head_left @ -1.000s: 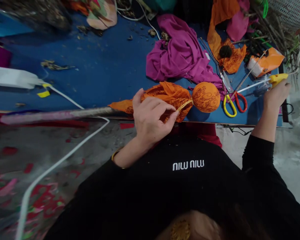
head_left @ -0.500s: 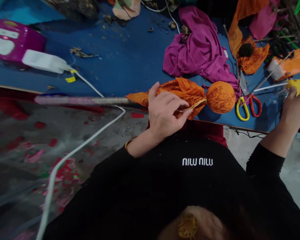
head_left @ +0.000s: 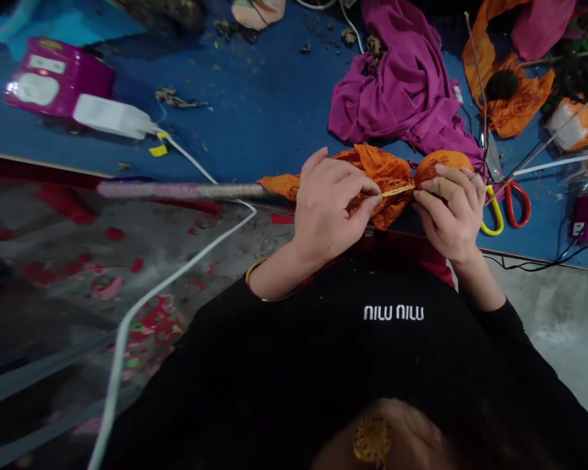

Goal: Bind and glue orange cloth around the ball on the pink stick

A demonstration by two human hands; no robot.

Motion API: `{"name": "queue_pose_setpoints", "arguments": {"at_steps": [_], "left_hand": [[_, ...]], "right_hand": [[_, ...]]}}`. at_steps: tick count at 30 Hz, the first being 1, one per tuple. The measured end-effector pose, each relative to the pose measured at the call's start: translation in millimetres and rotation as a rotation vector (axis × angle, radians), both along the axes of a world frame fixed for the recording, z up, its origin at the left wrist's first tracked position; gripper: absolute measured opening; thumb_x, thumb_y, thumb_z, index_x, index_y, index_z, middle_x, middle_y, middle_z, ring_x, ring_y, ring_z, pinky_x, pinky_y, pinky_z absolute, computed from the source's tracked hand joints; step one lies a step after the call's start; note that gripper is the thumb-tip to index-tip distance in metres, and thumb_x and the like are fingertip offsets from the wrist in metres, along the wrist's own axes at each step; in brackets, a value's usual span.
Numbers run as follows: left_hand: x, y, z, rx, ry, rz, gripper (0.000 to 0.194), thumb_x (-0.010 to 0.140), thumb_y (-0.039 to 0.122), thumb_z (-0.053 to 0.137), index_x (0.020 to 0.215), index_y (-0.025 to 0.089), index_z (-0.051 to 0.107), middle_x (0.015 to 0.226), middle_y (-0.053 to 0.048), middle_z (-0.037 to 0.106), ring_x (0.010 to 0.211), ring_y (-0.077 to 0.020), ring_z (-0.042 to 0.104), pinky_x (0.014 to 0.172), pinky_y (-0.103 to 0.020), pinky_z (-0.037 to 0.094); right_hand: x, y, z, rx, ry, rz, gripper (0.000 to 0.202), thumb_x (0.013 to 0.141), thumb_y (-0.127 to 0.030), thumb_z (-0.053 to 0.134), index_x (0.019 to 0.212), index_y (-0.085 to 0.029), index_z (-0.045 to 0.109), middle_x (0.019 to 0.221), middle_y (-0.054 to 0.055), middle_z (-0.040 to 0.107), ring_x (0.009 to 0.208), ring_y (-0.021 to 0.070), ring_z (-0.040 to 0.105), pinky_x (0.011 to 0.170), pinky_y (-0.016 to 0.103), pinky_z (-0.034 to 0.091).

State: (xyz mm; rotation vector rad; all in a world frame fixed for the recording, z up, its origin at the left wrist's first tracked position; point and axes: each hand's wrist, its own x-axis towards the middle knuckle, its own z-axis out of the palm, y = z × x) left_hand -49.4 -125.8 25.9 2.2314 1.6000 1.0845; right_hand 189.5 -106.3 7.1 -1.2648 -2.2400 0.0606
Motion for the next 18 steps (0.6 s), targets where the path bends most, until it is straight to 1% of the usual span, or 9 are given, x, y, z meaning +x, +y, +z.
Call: {"name": "queue_pose_setpoints", "arguments": {"at_steps": [3, 6, 9, 12, 13, 14, 16, 18], "left_hand": [[0.4, 7.1, 8.1, 0.064, 0.007, -0.025, 0.009, 0.094, 0.030, 0.067, 0.086, 0.027, 0.067, 0.087, 0.003, 0.075, 0.090, -0.0210, 0.071, 0.114, -0.052, 0.052], [1.0, 15.0, 16.1, 0.066, 0.020, -0.038, 0.007, 0.094, 0.026, 0.066, 0.086, 0.025, 0.066, 0.084, 0.003, 0.074, 0.087, -0.0205, 0.071, 0.113, -0.049, 0.053], [-0.3, 23.1, 22.9, 0.015, 0.023, -0.067, 0.006, 0.092, 0.027, 0.066, 0.087, 0.027, 0.066, 0.082, 0.002, 0.074, 0.083, -0.0215, 0.070, 0.111, -0.049, 0.054], [-2.1, 30.1, 27.4, -0.085, 0.032, -0.065, 0.007, 0.093, 0.028, 0.067, 0.087, 0.026, 0.068, 0.081, 0.001, 0.075, 0.080, -0.0211, 0.068, 0.102, -0.046, 0.057], [-2.5, 32.0, 28.0, -0.107, 0.032, -0.056, 0.007, 0.094, 0.028, 0.067, 0.087, 0.025, 0.069, 0.081, 0.001, 0.075, 0.080, -0.0206, 0.068, 0.102, -0.045, 0.057], [-2.7, 33.5, 27.9, -0.122, 0.029, -0.047, 0.008, 0.094, 0.029, 0.067, 0.087, 0.025, 0.069, 0.081, 0.001, 0.076, 0.080, -0.0203, 0.067, 0.104, -0.045, 0.056], [-3.0, 35.8, 25.7, -0.130, 0.025, -0.033, 0.010, 0.095, 0.031, 0.067, 0.087, 0.026, 0.070, 0.082, 0.002, 0.077, 0.083, -0.0202, 0.068, 0.113, -0.047, 0.051], [-3.0, 36.8, 21.0, -0.106, 0.038, -0.014, 0.011, 0.095, 0.034, 0.066, 0.086, 0.029, 0.069, 0.084, 0.002, 0.077, 0.085, -0.0212, 0.068, 0.120, -0.049, 0.045]], "right_hand": [[1.8, 2.6, -3.8, -0.002, 0.017, 0.020, 0.021, 0.103, -0.033, 0.056, 0.108, -0.036, 0.077, 0.114, 0.003, 0.078, 0.131, 0.0273, 0.067, 0.119, 0.063, 0.047], [0.4, 0.9, -3.2, -0.031, -0.017, -0.006, 0.022, 0.103, -0.034, 0.055, 0.108, -0.035, 0.077, 0.113, 0.003, 0.078, 0.131, 0.0273, 0.067, 0.120, 0.063, 0.048], [-2.8, -1.3, -1.0, -0.088, -0.012, -0.036, 0.022, 0.103, -0.036, 0.055, 0.112, -0.036, 0.075, 0.115, 0.003, 0.078, 0.133, 0.0280, 0.066, 0.121, 0.064, 0.047], [-6.6, -2.5, 0.9, -0.149, 0.013, -0.032, 0.023, 0.103, -0.038, 0.055, 0.117, -0.038, 0.074, 0.117, 0.003, 0.077, 0.134, 0.0284, 0.066, 0.122, 0.064, 0.046], [-7.9, -2.7, 1.1, -0.158, 0.019, -0.034, 0.023, 0.104, -0.038, 0.055, 0.118, -0.039, 0.073, 0.116, 0.004, 0.077, 0.133, 0.0284, 0.066, 0.121, 0.064, 0.046], [-9.3, -3.0, 0.9, -0.160, 0.023, -0.039, 0.023, 0.104, -0.037, 0.055, 0.118, -0.039, 0.073, 0.116, 0.004, 0.077, 0.132, 0.0283, 0.067, 0.121, 0.064, 0.046], [-11.5, -3.5, -0.6, -0.142, 0.019, -0.061, 0.022, 0.104, -0.037, 0.056, 0.117, -0.038, 0.074, 0.113, 0.004, 0.077, 0.131, 0.0283, 0.068, 0.120, 0.064, 0.048], [-12.7, -4.1, -3.5, -0.102, -0.015, -0.082, 0.020, 0.103, -0.036, 0.059, 0.115, -0.037, 0.075, 0.111, 0.004, 0.077, 0.130, 0.0284, 0.068, 0.118, 0.063, 0.050]]}}
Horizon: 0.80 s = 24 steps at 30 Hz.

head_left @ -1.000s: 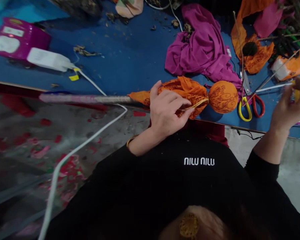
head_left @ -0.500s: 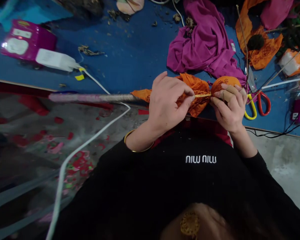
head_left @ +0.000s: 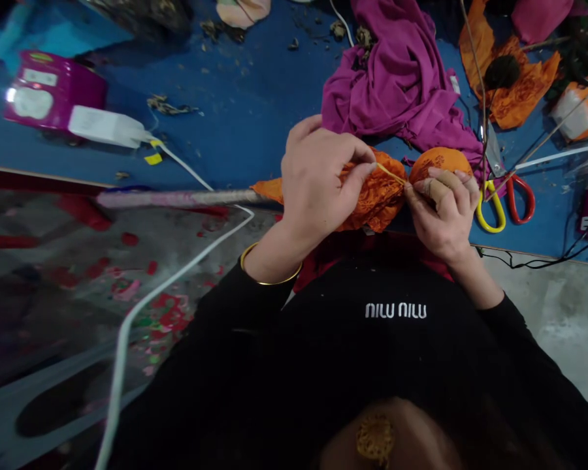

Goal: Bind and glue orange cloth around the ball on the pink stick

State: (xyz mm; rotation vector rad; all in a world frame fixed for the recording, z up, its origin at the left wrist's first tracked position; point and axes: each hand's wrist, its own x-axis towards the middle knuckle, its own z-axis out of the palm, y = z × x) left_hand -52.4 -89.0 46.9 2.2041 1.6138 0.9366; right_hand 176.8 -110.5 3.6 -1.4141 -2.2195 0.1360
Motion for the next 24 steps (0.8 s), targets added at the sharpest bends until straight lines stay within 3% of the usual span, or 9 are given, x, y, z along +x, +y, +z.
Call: {"name": "queue_pose_setpoints", "arguments": {"at_steps": [8, 11, 16, 20, 24], "left_hand": [[-1.4, -2.7, -24.4, 0.379, 0.181, 0.060, 0.018, 0.100, 0.028, 0.058, 0.086, 0.026, 0.068, 0.075, 0.001, 0.074, 0.079, -0.0220, 0.069, 0.120, -0.052, 0.042], [-2.2, -2.3, -29.2, 0.283, 0.218, 0.066, 0.022, 0.103, 0.031, 0.053, 0.086, 0.028, 0.067, 0.077, -0.001, 0.073, 0.083, -0.0240, 0.069, 0.125, -0.055, 0.037], [-4.3, -2.2, -36.4, 0.050, 0.032, 0.052, 0.021, 0.101, 0.034, 0.053, 0.087, 0.033, 0.068, 0.084, 0.000, 0.076, 0.093, -0.0263, 0.066, 0.132, -0.066, 0.020], [-9.7, -5.8, -42.9, 0.061, -0.009, 0.032, 0.022, 0.101, 0.035, 0.054, 0.086, 0.033, 0.070, 0.083, 0.000, 0.076, 0.093, -0.0263, 0.067, 0.131, -0.072, 0.018], [-16.1, -9.3, -48.0, 0.209, 0.029, 0.017, 0.024, 0.104, 0.037, 0.056, 0.089, 0.032, 0.074, 0.080, 0.000, 0.076, 0.091, -0.0254, 0.069, 0.124, -0.078, 0.026]], "right_hand": [[3.9, -3.5, -13.8, 0.207, -0.223, -0.023, 0.023, 0.101, -0.029, 0.063, 0.117, -0.032, 0.079, 0.108, 0.005, 0.079, 0.124, 0.0268, 0.070, 0.116, 0.053, 0.049], [5.5, -3.7, -15.7, 0.240, -0.246, -0.011, 0.026, 0.101, -0.028, 0.063, 0.120, -0.035, 0.078, 0.109, 0.004, 0.077, 0.125, 0.0268, 0.068, 0.117, 0.054, 0.047], [5.2, -3.0, -15.7, 0.231, -0.274, -0.025, 0.025, 0.101, -0.029, 0.062, 0.119, -0.036, 0.078, 0.108, 0.005, 0.077, 0.125, 0.0272, 0.067, 0.117, 0.056, 0.045], [4.3, -1.5, -13.3, 0.184, -0.281, -0.036, 0.025, 0.101, -0.030, 0.061, 0.119, -0.035, 0.077, 0.112, 0.006, 0.077, 0.129, 0.0284, 0.066, 0.118, 0.057, 0.044], [4.5, -0.4, -12.6, 0.190, -0.286, -0.027, 0.024, 0.100, -0.034, 0.063, 0.119, -0.036, 0.078, 0.113, 0.006, 0.076, 0.130, 0.0294, 0.064, 0.118, 0.058, 0.043]]}}
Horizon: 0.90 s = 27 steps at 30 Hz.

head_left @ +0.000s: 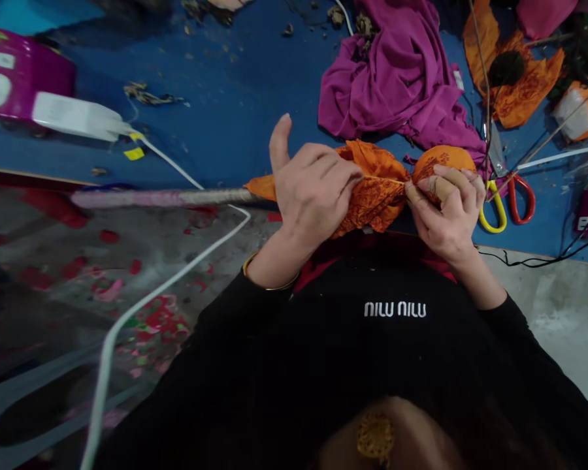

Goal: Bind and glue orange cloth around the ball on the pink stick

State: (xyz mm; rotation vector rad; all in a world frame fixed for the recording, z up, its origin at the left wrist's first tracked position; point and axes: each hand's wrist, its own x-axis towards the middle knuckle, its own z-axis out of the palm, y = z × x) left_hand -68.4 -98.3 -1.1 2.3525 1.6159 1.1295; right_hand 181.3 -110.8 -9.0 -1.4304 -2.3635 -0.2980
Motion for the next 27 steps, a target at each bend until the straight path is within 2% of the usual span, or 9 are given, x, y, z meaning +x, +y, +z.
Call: {"name": "queue_pose_setpoints", "arguments": {"at_steps": [3, 7, 9, 11, 14, 16, 20, 24, 27], "left_hand": [[-2.3, -1.2, -2.8, 0.167, 0.017, -0.048, 0.021, 0.104, 0.029, 0.057, 0.096, 0.032, 0.076, 0.081, 0.001, 0.077, 0.090, -0.0234, 0.071, 0.120, -0.078, 0.033], [-4.7, -2.8, -6.0, 0.467, 0.167, -0.035, 0.021, 0.098, 0.016, 0.062, 0.097, 0.032, 0.076, 0.076, 0.005, 0.077, 0.082, -0.0181, 0.073, 0.114, -0.064, 0.048], [-8.5, -3.3, -7.5, 0.431, 0.178, -0.033, 0.024, 0.100, 0.018, 0.059, 0.097, 0.035, 0.076, 0.080, 0.007, 0.078, 0.085, -0.0165, 0.074, 0.115, -0.061, 0.048], [-14.5, -3.4, -8.0, 0.302, 0.116, -0.080, 0.024, 0.101, 0.023, 0.058, 0.099, 0.038, 0.077, 0.085, 0.008, 0.080, 0.091, -0.0166, 0.075, 0.120, -0.061, 0.044], [-22.8, -4.0, -4.9, 0.199, 0.004, -0.132, 0.013, 0.100, 0.031, 0.067, 0.096, 0.036, 0.078, 0.090, 0.006, 0.081, 0.095, -0.0186, 0.074, 0.121, -0.061, 0.042], [-23.8, -6.0, -0.4, 0.149, -0.029, -0.086, 0.014, 0.101, 0.038, 0.066, 0.095, 0.034, 0.078, 0.095, 0.005, 0.081, 0.095, -0.0193, 0.074, 0.120, -0.060, 0.044], [-10.4, -11.2, 9.3, 0.192, -0.073, 0.003, 0.029, 0.107, 0.047, 0.054, 0.109, 0.029, 0.076, 0.105, 0.000, 0.081, 0.100, -0.0209, 0.075, 0.117, -0.055, 0.048], [9.7, -9.7, 10.7, 0.126, -0.009, -0.171, 0.044, 0.098, 0.066, 0.060, 0.114, 0.026, 0.072, 0.112, -0.004, 0.079, 0.113, -0.0270, 0.073, 0.118, -0.056, 0.048], [16.0, -7.1, 6.4, 0.090, 0.043, -0.187, 0.029, 0.098, 0.053, 0.066, 0.105, 0.026, 0.072, 0.100, -0.005, 0.080, 0.102, -0.0256, 0.075, 0.109, -0.051, 0.056]], "right_hand": [[-1.0, 0.4, -3.1, 0.064, 0.024, -0.002, 0.023, 0.099, -0.036, 0.063, 0.117, -0.037, 0.078, 0.111, 0.005, 0.076, 0.129, 0.0287, 0.065, 0.118, 0.059, 0.042], [-5.3, 1.9, -9.0, 0.118, 0.041, -0.049, 0.018, 0.099, -0.034, 0.064, 0.107, -0.036, 0.080, 0.107, 0.004, 0.076, 0.126, 0.0282, 0.066, 0.118, 0.058, 0.043], [-7.5, 3.0, -10.7, 0.120, 0.038, -0.077, 0.016, 0.099, -0.034, 0.064, 0.103, -0.034, 0.080, 0.104, 0.005, 0.076, 0.125, 0.0282, 0.067, 0.117, 0.058, 0.043], [-8.6, 3.9, -11.4, 0.127, 0.040, -0.084, 0.015, 0.098, -0.033, 0.065, 0.101, -0.033, 0.080, 0.103, 0.004, 0.076, 0.124, 0.0277, 0.067, 0.117, 0.058, 0.043], [-8.6, 5.2, -11.5, 0.134, 0.055, -0.066, 0.013, 0.097, -0.030, 0.067, 0.100, -0.034, 0.080, 0.103, 0.004, 0.076, 0.124, 0.0269, 0.067, 0.117, 0.058, 0.043], [-8.3, 5.8, -11.6, 0.130, 0.056, -0.056, 0.013, 0.096, -0.029, 0.069, 0.100, -0.034, 0.080, 0.103, 0.003, 0.076, 0.123, 0.0266, 0.068, 0.116, 0.058, 0.044], [-8.6, 7.1, -12.3, 0.121, 0.035, -0.083, 0.011, 0.096, -0.031, 0.069, 0.099, -0.033, 0.080, 0.104, 0.003, 0.076, 0.124, 0.0264, 0.068, 0.117, 0.056, 0.044], [-9.3, 7.4, -13.0, 0.094, 0.015, -0.080, 0.014, 0.097, -0.032, 0.066, 0.104, -0.032, 0.079, 0.106, 0.004, 0.076, 0.125, 0.0265, 0.067, 0.117, 0.055, 0.044], [-10.4, 6.4, -11.9, 0.075, 0.041, -0.072, 0.018, 0.100, -0.033, 0.061, 0.107, -0.033, 0.078, 0.109, 0.005, 0.077, 0.127, 0.0275, 0.066, 0.117, 0.056, 0.043]]}}
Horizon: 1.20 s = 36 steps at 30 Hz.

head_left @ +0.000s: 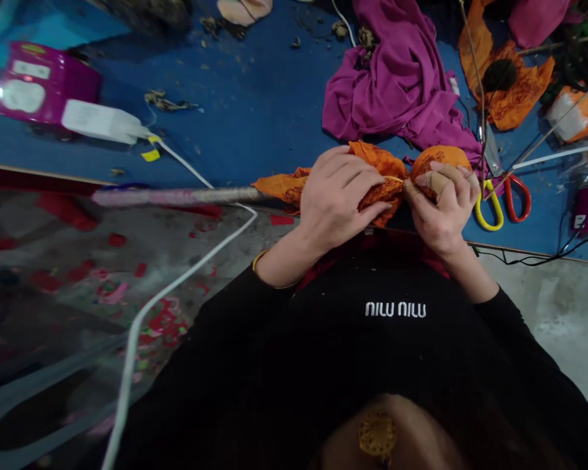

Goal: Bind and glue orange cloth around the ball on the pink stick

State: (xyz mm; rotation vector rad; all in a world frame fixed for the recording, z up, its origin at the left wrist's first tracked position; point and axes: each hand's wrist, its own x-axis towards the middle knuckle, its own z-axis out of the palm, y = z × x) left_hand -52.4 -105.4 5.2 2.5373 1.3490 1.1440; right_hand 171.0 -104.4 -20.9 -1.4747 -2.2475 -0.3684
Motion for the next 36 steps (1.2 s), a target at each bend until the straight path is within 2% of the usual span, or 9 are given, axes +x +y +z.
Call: {"name": "queue_pose_setpoints", "arguments": {"at_steps": [4, 10, 14, 17, 20, 24, 29, 32, 36], "left_hand": [[-3.9, -0.7, -4.2, 0.026, -0.074, 0.076, 0.018, 0.102, 0.040, 0.065, 0.092, 0.028, 0.074, 0.089, -0.001, 0.082, 0.087, -0.0215, 0.076, 0.093, -0.042, 0.062], [-10.3, 2.6, -1.6, -0.281, -0.042, 0.176, 0.030, 0.106, 0.045, 0.050, 0.101, 0.032, 0.076, 0.102, 0.000, 0.084, 0.100, -0.0235, 0.076, 0.105, -0.047, 0.054], [-10.6, 12.8, -8.0, -0.290, -0.098, 0.246, 0.030, 0.102, 0.053, 0.056, 0.097, 0.031, 0.077, 0.099, 0.001, 0.084, 0.100, -0.0240, 0.075, 0.100, -0.047, 0.055], [-10.9, 19.1, -13.4, -0.279, -0.162, 0.310, 0.025, 0.091, 0.055, 0.069, 0.091, 0.031, 0.078, 0.092, 0.003, 0.084, 0.094, -0.0242, 0.074, 0.095, -0.048, 0.057], [-11.0, 22.4, -13.5, -0.296, -0.169, 0.333, 0.020, 0.086, 0.051, 0.073, 0.087, 0.032, 0.077, 0.090, 0.005, 0.083, 0.092, -0.0236, 0.073, 0.094, -0.048, 0.056], [-11.9, 25.4, -11.2, -0.292, -0.163, 0.296, 0.016, 0.081, 0.049, 0.074, 0.083, 0.033, 0.073, 0.086, 0.006, 0.082, 0.090, -0.0234, 0.072, 0.095, -0.048, 0.055], [-14.8, 29.1, -14.0, -0.322, -0.140, 0.281, 0.017, 0.081, 0.048, 0.072, 0.086, 0.031, 0.070, 0.089, 0.004, 0.080, 0.087, -0.0225, 0.069, 0.090, -0.046, 0.053], [-16.1, 31.4, -17.0, -0.355, -0.145, 0.265, 0.017, 0.079, 0.046, 0.075, 0.085, 0.031, 0.070, 0.088, 0.004, 0.079, 0.086, -0.0217, 0.067, 0.087, -0.044, 0.053], [-16.6, 33.7, -20.3, -0.304, -0.161, 0.237, 0.013, 0.079, 0.040, 0.076, 0.084, 0.030, 0.068, 0.088, 0.005, 0.079, 0.090, -0.0213, 0.068, 0.094, -0.045, 0.054]], "right_hand": [[-2.0, -0.7, 3.9, -0.071, 0.038, -0.007, 0.022, 0.101, -0.034, 0.058, 0.106, -0.035, 0.079, 0.111, 0.005, 0.079, 0.128, 0.0282, 0.066, 0.117, 0.056, 0.042], [-3.5, -1.3, 10.7, -0.131, 0.050, 0.023, 0.024, 0.102, -0.036, 0.056, 0.108, -0.034, 0.080, 0.114, 0.006, 0.078, 0.130, 0.0289, 0.065, 0.117, 0.055, 0.043], [-6.0, -3.0, 10.7, -0.112, 0.075, 0.003, 0.025, 0.102, -0.037, 0.056, 0.106, -0.034, 0.080, 0.112, 0.006, 0.078, 0.128, 0.0287, 0.065, 0.116, 0.055, 0.043], [-9.3, -4.3, 8.2, -0.068, 0.078, -0.013, 0.024, 0.102, -0.036, 0.057, 0.105, -0.034, 0.081, 0.110, 0.006, 0.077, 0.127, 0.0293, 0.065, 0.116, 0.056, 0.042], [-13.3, -5.8, 12.8, -0.025, 0.084, -0.062, 0.029, 0.102, -0.041, 0.057, 0.120, -0.032, 0.078, 0.117, 0.010, 0.076, 0.126, 0.0326, 0.064, 0.113, 0.056, 0.042], [-18.4, -6.6, 37.0, -0.089, 0.057, -0.073, 0.048, 0.103, -0.049, 0.053, 0.142, -0.024, 0.065, 0.145, 0.018, 0.064, 0.132, 0.0360, 0.058, 0.112, 0.055, 0.043], [-27.7, -0.5, 59.6, -0.194, 0.010, 0.014, 0.036, 0.106, -0.044, 0.047, 0.127, -0.022, 0.068, 0.151, 0.014, 0.061, 0.137, 0.0337, 0.051, 0.117, 0.058, 0.038], [-34.9, 6.7, 60.4, -0.190, 0.024, -0.008, 0.033, 0.106, -0.040, 0.045, 0.119, -0.022, 0.069, 0.143, 0.014, 0.064, 0.135, 0.0330, 0.051, 0.117, 0.061, 0.038], [-40.1, 15.2, 56.4, -0.178, -0.021, -0.044, 0.033, 0.106, -0.033, 0.041, 0.110, -0.024, 0.072, 0.127, 0.011, 0.070, 0.127, 0.0298, 0.055, 0.118, 0.061, 0.037]]}}
